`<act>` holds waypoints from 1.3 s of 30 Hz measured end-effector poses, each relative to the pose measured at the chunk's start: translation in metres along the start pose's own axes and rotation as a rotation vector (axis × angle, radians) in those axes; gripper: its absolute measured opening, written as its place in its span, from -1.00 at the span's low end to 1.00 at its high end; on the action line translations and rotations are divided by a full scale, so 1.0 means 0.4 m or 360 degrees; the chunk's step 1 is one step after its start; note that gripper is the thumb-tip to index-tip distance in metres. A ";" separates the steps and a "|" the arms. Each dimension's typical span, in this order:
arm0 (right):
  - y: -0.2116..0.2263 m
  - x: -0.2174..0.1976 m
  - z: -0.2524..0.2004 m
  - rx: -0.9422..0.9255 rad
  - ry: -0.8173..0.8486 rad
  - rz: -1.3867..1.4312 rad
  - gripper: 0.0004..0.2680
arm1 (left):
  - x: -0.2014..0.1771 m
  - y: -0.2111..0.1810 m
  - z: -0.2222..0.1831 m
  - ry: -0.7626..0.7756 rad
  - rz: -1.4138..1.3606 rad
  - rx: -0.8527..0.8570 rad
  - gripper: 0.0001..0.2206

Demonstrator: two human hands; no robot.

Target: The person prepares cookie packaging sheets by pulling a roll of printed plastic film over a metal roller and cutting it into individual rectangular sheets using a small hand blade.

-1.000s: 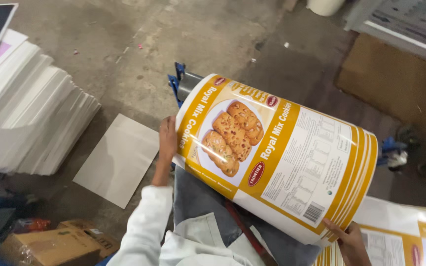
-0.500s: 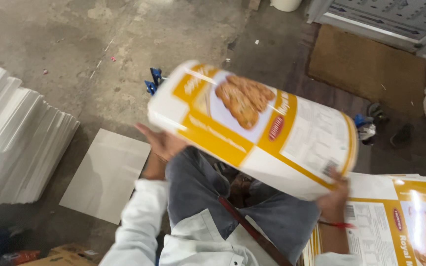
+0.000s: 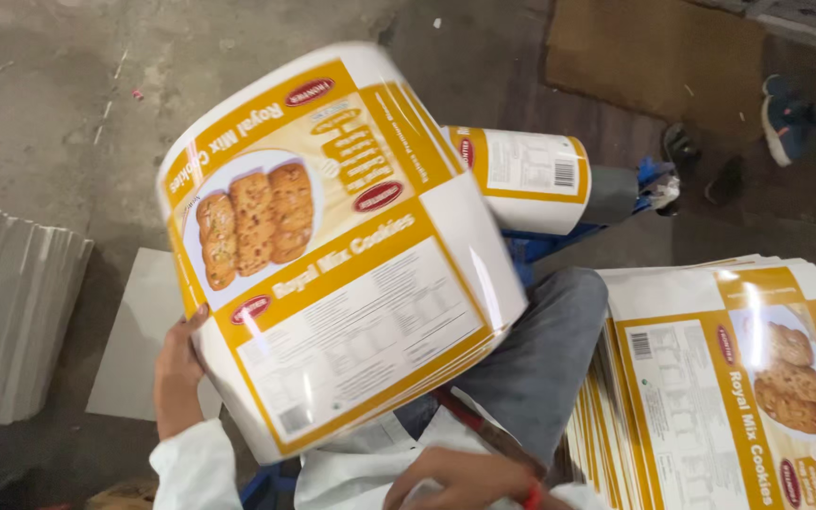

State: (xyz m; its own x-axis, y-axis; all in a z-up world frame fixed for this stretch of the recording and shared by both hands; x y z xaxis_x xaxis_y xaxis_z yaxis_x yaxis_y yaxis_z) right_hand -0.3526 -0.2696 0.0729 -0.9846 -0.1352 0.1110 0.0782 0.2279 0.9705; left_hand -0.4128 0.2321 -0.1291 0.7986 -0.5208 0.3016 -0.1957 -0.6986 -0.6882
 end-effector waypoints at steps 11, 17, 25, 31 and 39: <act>-0.346 -0.740 0.131 -0.0528 -0.1434 -0.0956 -0.57 | 0.118 0.116 0.058 0.0541 -0.0419 0.0056 -0.33; -0.364 -0.712 0.118 0.0083 -0.1348 0.0824 -0.57 | 0.269 0.057 0.062 0.0291 -0.0224 0.0474 -0.39; -0.135 -0.820 -0.092 0.0348 -0.1901 -0.0577 -0.76 | 0.296 -0.195 -0.089 -0.0175 0.0003 0.1148 -0.48; 0.262 -0.786 -0.216 -0.0624 -0.2443 -0.0805 -0.73 | 0.356 -0.364 -0.326 0.0591 0.0303 0.1290 -0.69; 0.231 -0.546 -0.048 0.0121 -0.1925 -0.2103 -0.62 | 0.757 0.020 -0.425 0.1312 0.0268 0.0974 -0.49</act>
State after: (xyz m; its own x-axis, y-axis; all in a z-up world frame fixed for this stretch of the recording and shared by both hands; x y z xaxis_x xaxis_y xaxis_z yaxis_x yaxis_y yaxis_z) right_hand -0.1274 -0.2376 0.1424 0.0587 0.4552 -0.8884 -0.7486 0.6088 0.2625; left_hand -0.2695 -0.0147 0.0688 0.1062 -0.9231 0.3695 0.2374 -0.3373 -0.9110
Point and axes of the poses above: each hand's wrist, its own z-axis towards the middle knuckle, its own x-axis out of the palm, y = z × x, the point moved 1 cm from there along z, towards the middle knuckle, and after that the axes turned 4 degrees about -z, right-handed, at the moved point
